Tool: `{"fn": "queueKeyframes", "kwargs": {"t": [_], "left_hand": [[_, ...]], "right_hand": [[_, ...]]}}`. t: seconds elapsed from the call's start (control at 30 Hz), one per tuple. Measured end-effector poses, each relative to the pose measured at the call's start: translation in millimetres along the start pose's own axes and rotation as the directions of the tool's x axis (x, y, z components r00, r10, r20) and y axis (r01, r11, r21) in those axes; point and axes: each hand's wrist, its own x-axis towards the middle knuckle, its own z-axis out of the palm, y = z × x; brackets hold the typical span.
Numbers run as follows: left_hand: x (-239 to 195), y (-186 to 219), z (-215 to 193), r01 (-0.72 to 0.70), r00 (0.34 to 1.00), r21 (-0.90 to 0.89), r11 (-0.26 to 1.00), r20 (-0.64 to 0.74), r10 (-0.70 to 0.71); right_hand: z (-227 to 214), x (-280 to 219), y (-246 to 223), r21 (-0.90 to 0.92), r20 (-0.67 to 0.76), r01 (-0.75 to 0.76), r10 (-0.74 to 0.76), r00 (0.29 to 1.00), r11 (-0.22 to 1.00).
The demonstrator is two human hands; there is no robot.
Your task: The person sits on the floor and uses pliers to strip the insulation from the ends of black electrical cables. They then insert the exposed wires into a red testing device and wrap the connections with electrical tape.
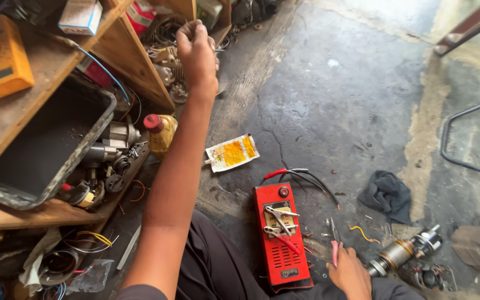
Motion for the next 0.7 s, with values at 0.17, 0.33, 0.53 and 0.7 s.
{"fn": "queueKeyframes", "kwargs": {"t": [0.17,0.33,0.53,0.7], "left_hand": [[-56,42,-15,0.236,0.916,-0.028,0.971,0.341,-0.212],[-86,9,-57,0.663,0.690,0.072,0.745,0.328,-0.646],[-62,-62,-111,0.558,0.756,0.354,0.751,0.157,-0.636],[-45,-90,-143,0.231,0.936,0.532,0.814,0.107,-0.335]], "right_hand": [[0,-11,1,-0.015,-0.068,0.040,-0.041,0.997,0.999],[1,-21,2,-0.039,-0.089,0.056,-0.059,0.994,0.998],[-7,-32,-1,-0.034,-0.072,0.042,-0.044,0.996,0.999],[-5,-30,-1,-0.025,-0.102,0.056,-0.059,0.993,0.998]]}}
